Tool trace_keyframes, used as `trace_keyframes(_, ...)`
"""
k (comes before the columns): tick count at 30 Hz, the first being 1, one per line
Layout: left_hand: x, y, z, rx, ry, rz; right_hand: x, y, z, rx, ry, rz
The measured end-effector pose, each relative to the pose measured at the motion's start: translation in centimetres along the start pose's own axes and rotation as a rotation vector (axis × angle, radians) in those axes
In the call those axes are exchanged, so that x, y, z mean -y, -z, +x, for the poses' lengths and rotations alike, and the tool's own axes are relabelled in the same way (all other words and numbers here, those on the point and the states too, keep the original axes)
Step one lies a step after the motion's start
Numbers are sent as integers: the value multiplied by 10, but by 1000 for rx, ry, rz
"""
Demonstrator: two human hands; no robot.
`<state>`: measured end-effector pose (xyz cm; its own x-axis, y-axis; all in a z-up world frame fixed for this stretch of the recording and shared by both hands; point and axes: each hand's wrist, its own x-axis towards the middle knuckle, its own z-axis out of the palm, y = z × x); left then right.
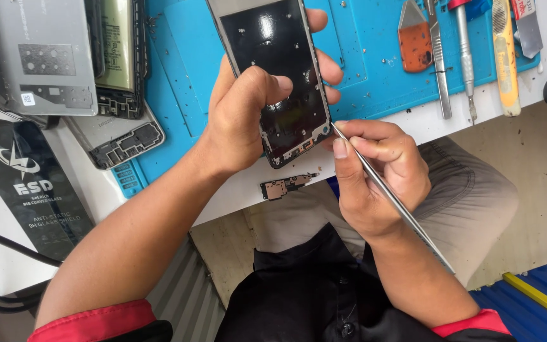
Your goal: Using tweezers to work on internal phone components and unboxing a replacement screen.
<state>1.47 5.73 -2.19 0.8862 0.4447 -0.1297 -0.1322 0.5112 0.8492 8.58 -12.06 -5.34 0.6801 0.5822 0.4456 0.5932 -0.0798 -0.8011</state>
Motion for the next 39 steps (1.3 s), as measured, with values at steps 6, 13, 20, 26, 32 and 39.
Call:
trace_keyframes(6,5,1,0,36,-14,-49,4,-1,6,-2,-25,17)
trace_keyframes(13,6,1,-1,36,-31,-80,7,1,11,32,-13,17)
trace_keyframes(20,10,3,1,80,-65,-116,6,2,19,36,40,-7)
trace_keyframes(26,11,-2,-1,85,-83,-147,6,-1,16,-19,38,0)
trace_keyframes(32,12,1,-1,102,-87,-175,6,-4,20,-15,59,-34)
trace_keyframes(39,13,-1,1,83,-109,-135,2,-6,30,13,96,-33)
